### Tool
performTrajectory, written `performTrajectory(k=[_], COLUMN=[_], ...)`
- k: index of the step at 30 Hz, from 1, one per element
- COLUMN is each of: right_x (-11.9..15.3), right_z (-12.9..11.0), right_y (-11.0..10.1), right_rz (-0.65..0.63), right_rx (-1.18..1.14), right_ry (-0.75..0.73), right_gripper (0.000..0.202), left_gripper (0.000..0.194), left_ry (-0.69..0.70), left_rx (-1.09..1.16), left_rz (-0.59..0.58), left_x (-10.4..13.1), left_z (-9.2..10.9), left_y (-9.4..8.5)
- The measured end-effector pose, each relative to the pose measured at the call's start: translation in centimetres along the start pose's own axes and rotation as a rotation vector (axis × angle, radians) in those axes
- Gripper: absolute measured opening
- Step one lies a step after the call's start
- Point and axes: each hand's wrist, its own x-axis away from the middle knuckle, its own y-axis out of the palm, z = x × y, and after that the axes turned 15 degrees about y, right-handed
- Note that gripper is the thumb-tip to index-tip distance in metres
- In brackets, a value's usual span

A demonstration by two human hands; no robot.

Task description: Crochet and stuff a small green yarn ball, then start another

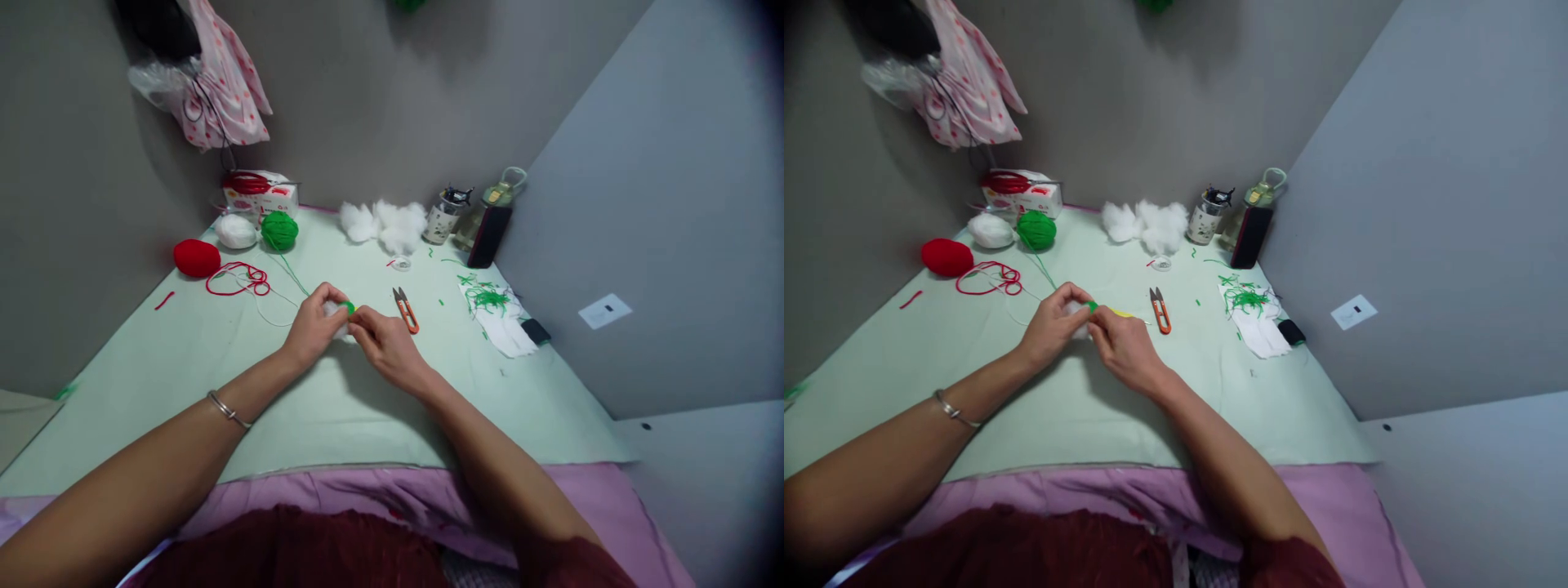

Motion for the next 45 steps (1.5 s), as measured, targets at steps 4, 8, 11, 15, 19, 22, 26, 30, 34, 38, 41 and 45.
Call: performTrajectory(k=[4, 8, 11, 15, 19, 22, 26, 30, 34, 38, 41, 45], right_x=[-0.3, -0.3, -0.4, -0.8, -0.9, -1.1, -1.4, -1.6, -1.7, -1.7, -1.4, -0.8], right_z=[-0.2, -0.5, -0.5, 0.1, 0.6, 0.9, 1.1, 1.1, 1.2, 1.2, 0.7, -0.2], right_y=[-0.9, -2.0, -2.1, -1.9, -1.4, -1.1, -1.2, -1.1, -0.7, -1.2, -1.8, -1.8], right_rz=[0.106, 0.069, -0.102, 0.008, 0.089, 0.056, -0.001, -0.003, 0.082, 0.1, 0.062, -0.05], right_rx=[-0.045, -0.296, -0.61, -0.555, -0.173, -0.06, -0.114, -0.148, -0.168, -0.181, -0.182, -0.169], right_ry=[-0.058, -0.077, 0.035, 0.103, 0.033, 0.023, 0.058, 0.08, 0.126, 0.164, 0.16, 0.097], right_gripper=[0.02, 0.022, 0.024, 0.022, 0.014, 0.007, 0.02, 0.023, 0.029, 0.029, 0.028, 0.023], left_gripper=[0.021, 0.02, 0.019, 0.019, 0.019, 0.02, 0.027, 0.032, 0.029, 0.031, 0.037, 0.033], left_ry=[-0.075, -0.147, -0.159, -0.154, -0.126, -0.116, -0.106, -0.1, -0.094, -0.079, -0.067, -0.06], left_rx=[0.062, 0.159, 0.175, 0.186, 0.19, 0.186, 0.199, 0.219, 0.235, 0.253, 0.243, 0.192], left_rz=[-0.024, -0.115, -0.135, -0.078, 0.004, 0.002, -0.036, -0.058, -0.083, -0.134, -0.149, -0.099], left_x=[0.1, 0.4, 0.6, 0.6, 0.5, 0.5, 0.6, 0.8, 1.0, 1.1, 1.1, 0.9], left_z=[0.1, 0.9, 1.2, 1.1, 0.7, 0.6, 0.3, -0.2, -0.3, -0.3, -0.3, -0.4], left_y=[0.2, 0.3, 0.3, 0.3, 0.4, 0.4, 0.4, 0.5, 0.7, 0.6, 0.5, 0.7])
